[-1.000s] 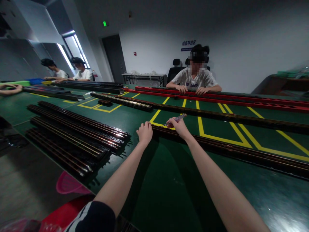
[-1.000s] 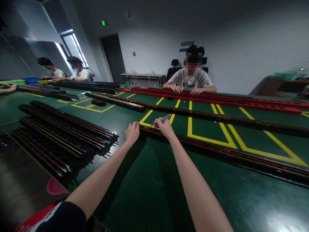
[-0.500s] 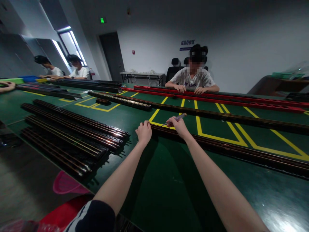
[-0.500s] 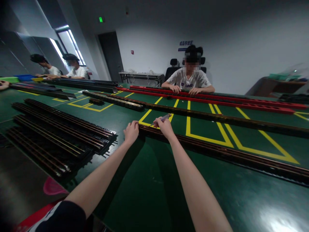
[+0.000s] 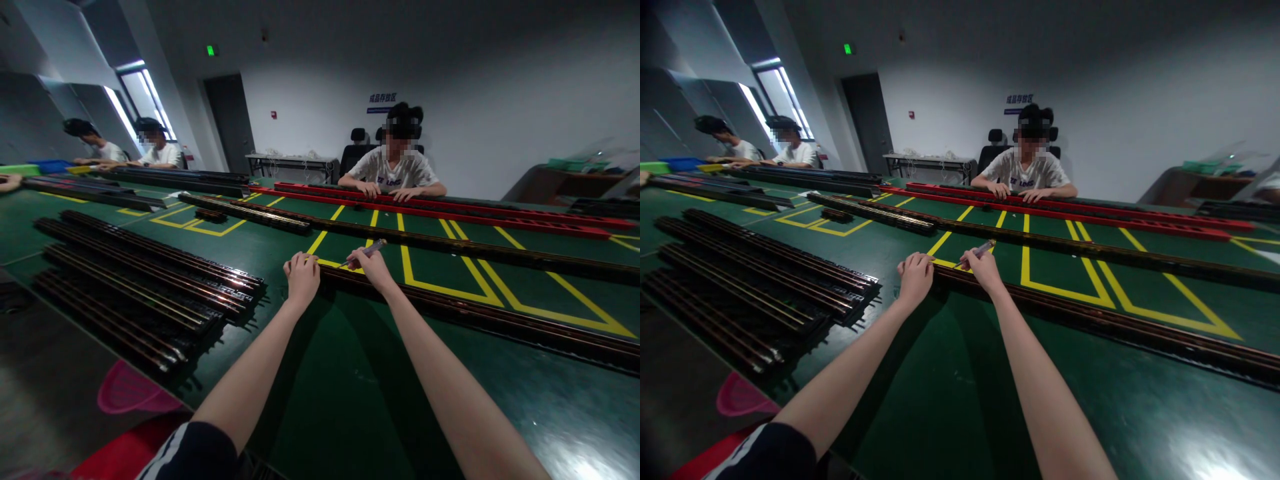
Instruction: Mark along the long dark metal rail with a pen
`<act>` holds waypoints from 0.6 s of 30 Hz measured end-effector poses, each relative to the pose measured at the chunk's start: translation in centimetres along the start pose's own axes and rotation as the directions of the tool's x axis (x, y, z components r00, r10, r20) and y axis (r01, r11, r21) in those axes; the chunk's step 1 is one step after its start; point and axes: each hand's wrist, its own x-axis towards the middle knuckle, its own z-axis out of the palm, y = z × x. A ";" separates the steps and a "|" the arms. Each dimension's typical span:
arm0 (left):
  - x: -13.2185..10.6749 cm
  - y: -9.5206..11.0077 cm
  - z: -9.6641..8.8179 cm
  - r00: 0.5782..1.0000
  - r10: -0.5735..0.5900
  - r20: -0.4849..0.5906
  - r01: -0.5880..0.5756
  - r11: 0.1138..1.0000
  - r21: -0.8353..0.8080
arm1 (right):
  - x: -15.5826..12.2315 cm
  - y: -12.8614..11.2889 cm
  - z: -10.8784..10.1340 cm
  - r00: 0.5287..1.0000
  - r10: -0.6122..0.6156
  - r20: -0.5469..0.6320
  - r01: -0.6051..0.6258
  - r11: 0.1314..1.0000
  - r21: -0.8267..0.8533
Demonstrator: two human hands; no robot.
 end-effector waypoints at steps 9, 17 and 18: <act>-0.4 0.0 0.8 0.942 0.302 0.148 -0.305 0.952 0.000 | 0.0 0.1 -1.8 0.996 0.009 0.093 -0.011 1.000 0.023; -0.3 0.1 0.8 0.941 0.292 0.170 -0.300 0.954 0.025 | -0.2 0.8 -2.1 0.996 -0.023 0.092 0.017 0.998 0.066; -0.3 0.2 0.8 0.942 0.291 0.168 -0.300 0.954 0.025 | -0.2 0.7 -2.1 0.995 -0.024 0.093 0.017 0.997 0.073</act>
